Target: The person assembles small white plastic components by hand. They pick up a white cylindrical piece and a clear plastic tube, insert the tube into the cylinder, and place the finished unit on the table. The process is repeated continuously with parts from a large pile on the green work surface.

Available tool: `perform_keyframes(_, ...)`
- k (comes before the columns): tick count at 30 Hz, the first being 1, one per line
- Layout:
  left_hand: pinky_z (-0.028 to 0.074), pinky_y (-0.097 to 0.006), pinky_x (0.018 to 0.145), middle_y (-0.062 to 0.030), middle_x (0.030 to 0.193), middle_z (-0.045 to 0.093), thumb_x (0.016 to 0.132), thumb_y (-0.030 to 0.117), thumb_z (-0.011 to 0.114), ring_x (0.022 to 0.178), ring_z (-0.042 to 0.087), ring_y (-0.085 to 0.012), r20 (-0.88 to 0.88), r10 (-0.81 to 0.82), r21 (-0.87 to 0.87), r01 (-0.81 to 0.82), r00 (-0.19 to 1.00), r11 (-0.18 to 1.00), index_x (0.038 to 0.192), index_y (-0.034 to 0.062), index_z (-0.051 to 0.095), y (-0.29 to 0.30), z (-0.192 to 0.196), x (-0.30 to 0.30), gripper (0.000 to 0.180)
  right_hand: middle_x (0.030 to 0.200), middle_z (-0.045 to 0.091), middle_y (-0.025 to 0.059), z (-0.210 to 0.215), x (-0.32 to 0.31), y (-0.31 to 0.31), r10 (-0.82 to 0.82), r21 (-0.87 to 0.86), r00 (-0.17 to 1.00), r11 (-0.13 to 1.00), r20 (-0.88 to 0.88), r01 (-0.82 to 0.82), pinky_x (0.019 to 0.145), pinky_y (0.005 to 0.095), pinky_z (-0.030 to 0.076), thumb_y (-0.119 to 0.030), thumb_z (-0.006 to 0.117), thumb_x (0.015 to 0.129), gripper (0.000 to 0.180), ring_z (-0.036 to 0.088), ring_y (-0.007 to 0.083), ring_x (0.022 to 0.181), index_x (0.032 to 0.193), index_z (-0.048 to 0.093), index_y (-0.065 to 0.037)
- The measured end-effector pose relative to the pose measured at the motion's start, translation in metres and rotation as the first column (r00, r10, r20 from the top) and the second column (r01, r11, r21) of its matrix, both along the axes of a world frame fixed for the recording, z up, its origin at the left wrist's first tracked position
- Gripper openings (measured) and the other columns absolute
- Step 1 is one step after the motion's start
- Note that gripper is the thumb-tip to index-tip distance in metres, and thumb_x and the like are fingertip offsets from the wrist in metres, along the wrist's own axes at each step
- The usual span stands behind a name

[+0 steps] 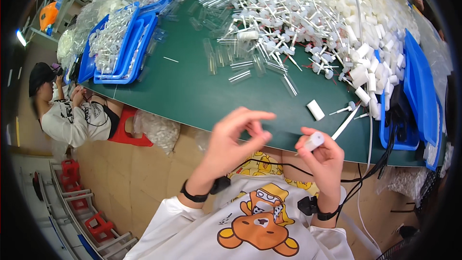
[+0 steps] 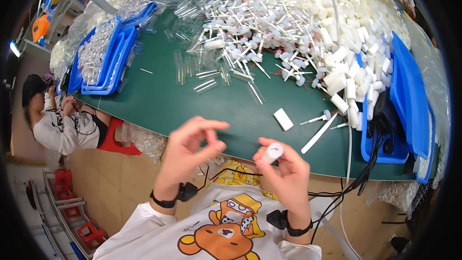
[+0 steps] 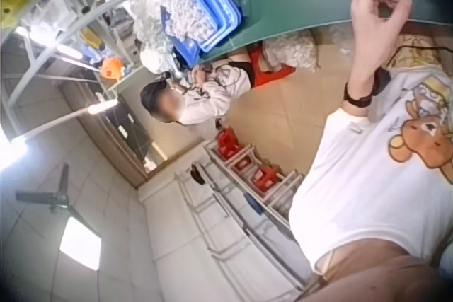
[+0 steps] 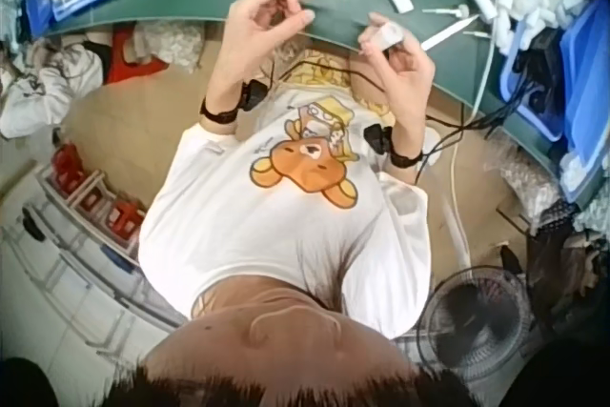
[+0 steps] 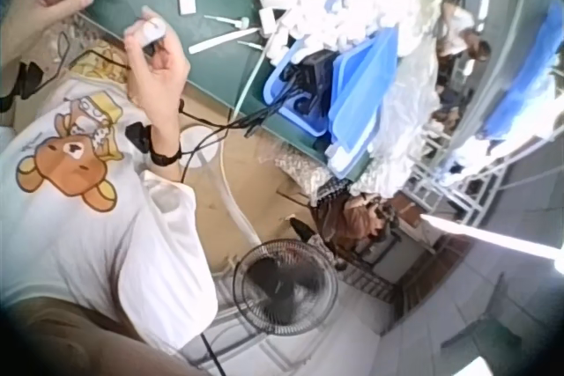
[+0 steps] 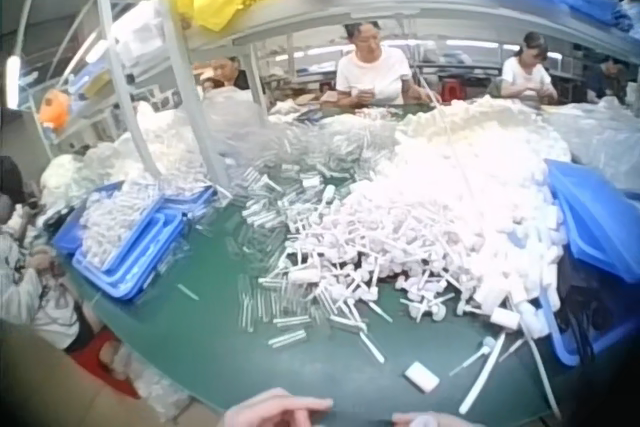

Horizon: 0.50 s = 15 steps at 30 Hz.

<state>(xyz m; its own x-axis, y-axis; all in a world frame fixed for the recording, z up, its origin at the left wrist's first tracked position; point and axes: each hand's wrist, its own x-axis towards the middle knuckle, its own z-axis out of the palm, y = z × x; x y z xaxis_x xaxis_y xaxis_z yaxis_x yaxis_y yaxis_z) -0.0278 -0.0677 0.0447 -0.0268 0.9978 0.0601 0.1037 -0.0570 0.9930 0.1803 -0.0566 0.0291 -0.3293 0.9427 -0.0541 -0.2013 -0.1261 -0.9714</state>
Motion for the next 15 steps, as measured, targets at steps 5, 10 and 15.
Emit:
perform_keyframes(5,0.042,-0.027,0.067,-0.0056,0.079,0.055,0.077,0.003,0.063,0.075,0.055,-0.0160,-0.614,0.625,0.470,-0.414,0.482,0.780,0.095,0.0048,0.065,0.023,0.007,-0.098,0.017,0.092,0.060,0.0103,0.009,0.007,-0.001,-0.081,-0.041,0.997,0.996,0.019,0.081,0.082,0.0263,0.044,0.012,0.054,0.081,0.033,0.056,0.0139,0.089,0.114,0.052,0.008)
perform_keyframes(10,0.036,-0.037,0.082,-0.0080,0.096,0.051,0.076,0.010,0.066,0.093,0.047,-0.0270,-0.755,0.619,0.646,-0.397,-0.214,0.652,0.101,0.0083,0.063,0.025,-0.022,-0.186,0.025,0.093,0.060,0.0115,0.013,0.005,-0.007,-0.085,-0.035,0.996,0.996,-0.022,0.084,0.082,0.0270,0.045,0.012,0.055,0.081,0.023,0.057,0.0150,0.090,0.103,0.053,0.005)
perform_keyframes(15,0.037,-0.039,0.082,-0.0103,0.100,0.049,0.075,0.010,0.068,0.094,0.046,-0.0286,-0.769,0.596,0.632,-0.411,-0.231,0.657,0.102,0.0079,0.062,0.024,-0.039,-0.214,0.028,0.093,0.061,0.0126,0.010,0.003,-0.005,-0.074,-0.047,0.995,0.996,-0.070,0.070,0.080,0.0277,0.048,0.013,0.059,0.078,0.024,0.059,0.0167,0.091,0.099,0.053,0.003)
